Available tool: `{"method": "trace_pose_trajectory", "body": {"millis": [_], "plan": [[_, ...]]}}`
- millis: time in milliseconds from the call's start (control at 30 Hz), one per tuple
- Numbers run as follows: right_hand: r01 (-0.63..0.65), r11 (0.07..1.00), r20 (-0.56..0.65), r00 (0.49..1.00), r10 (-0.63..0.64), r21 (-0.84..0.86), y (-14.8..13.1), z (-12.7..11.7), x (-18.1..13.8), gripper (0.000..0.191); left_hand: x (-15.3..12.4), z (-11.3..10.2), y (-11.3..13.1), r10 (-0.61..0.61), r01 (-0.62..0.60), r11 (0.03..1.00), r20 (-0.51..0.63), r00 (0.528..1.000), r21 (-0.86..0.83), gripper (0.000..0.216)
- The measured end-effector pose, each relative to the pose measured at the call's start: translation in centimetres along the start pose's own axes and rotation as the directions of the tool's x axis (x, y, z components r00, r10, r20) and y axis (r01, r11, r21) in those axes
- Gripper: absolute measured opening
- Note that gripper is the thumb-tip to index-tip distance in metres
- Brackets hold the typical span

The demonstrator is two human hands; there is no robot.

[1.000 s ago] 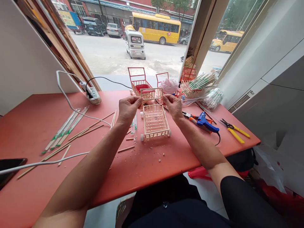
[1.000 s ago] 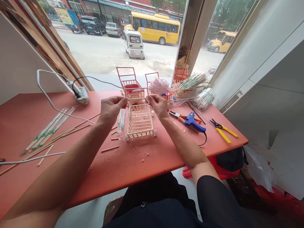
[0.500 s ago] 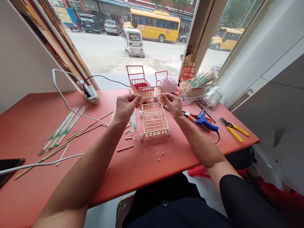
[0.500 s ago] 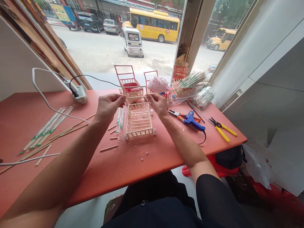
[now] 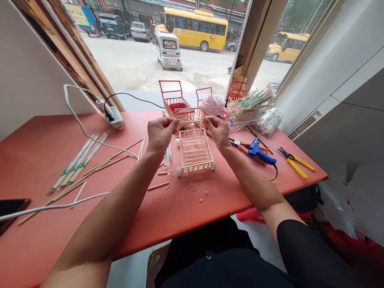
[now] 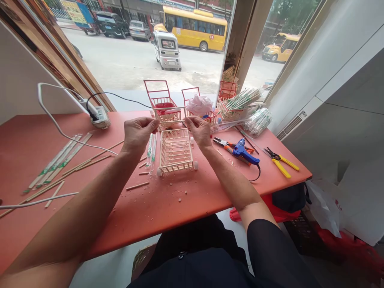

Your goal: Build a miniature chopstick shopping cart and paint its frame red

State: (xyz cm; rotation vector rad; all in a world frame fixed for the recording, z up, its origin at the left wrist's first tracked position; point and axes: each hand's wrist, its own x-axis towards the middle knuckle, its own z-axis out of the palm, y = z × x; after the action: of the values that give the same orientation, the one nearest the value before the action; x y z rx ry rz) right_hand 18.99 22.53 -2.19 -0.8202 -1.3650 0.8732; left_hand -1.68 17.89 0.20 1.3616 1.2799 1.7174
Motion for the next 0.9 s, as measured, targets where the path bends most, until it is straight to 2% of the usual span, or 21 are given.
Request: {"method": "trace_pose_trajectory", "body": {"millis": [267,367,567,900], "plan": [[-0.040,0.998,0.074,0.996,0.044,-0.053,-0.56,-0.72,0.23,0.069,0.37,-0.82,0.15,-0.074,0.077,0.996,0.062,0.995,-0.047,0.017],[-0.034,0.998,0.061,0.997,0.037,-0.043,-0.81,-0.85,0.36,0.071,0.52,-0.96,0.32,-0.082,0.085,0.994,0.052,0.995,-0.061,0.022],[-0.007,1.000,0.053,0.999,0.008,-0.023,-0.80,-0.80,0.43,0.067,0.33,-0.65,0.62,-0.087,0.089,0.995,0.051,0.995,-0.047,0.008],[0.012,0.999,0.035,0.999,-0.010,-0.037,-0.51,-0.36,-0.12,0.063,0.02,-0.31,0.04,-0.063,0.063,0.998,0.019,0.998,-0.024,0.009]]}}
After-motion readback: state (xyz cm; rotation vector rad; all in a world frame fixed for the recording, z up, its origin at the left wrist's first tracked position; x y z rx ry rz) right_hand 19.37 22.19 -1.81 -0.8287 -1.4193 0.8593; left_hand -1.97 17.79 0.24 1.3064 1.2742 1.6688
